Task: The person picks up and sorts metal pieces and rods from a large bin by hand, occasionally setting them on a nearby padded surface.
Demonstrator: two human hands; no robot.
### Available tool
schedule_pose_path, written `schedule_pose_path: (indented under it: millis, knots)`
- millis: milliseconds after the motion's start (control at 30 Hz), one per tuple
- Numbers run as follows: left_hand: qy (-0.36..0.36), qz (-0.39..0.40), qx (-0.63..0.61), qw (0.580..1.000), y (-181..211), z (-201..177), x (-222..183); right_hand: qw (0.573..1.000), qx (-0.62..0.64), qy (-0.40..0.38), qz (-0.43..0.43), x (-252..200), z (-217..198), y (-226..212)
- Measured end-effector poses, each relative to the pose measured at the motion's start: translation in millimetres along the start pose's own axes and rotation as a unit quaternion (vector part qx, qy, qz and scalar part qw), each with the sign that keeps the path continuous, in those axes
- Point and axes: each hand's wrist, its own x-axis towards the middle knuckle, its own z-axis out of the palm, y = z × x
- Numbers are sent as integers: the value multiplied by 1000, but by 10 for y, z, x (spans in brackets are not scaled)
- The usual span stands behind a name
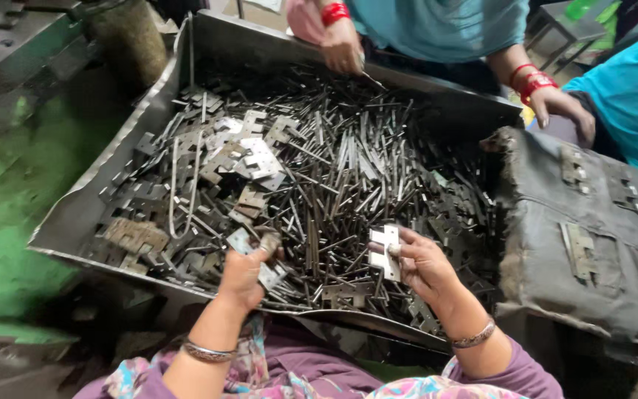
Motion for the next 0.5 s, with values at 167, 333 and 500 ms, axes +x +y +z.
schedule_pose_path:
  millis: [167, 333, 500]
  knots:
    - [-86, -180, -151, 968, -254, 310, -361, 894, -399, -5, -202, -165, 873, 111]
    - [-66, -182, -234, 953, -550, 485, -468, 706, -596, -154, -350, -467, 1306, 580]
    - [-96, -188, -149, 966, -596, 400, -611, 679, -564, -180, -434, -508, 1072, 593]
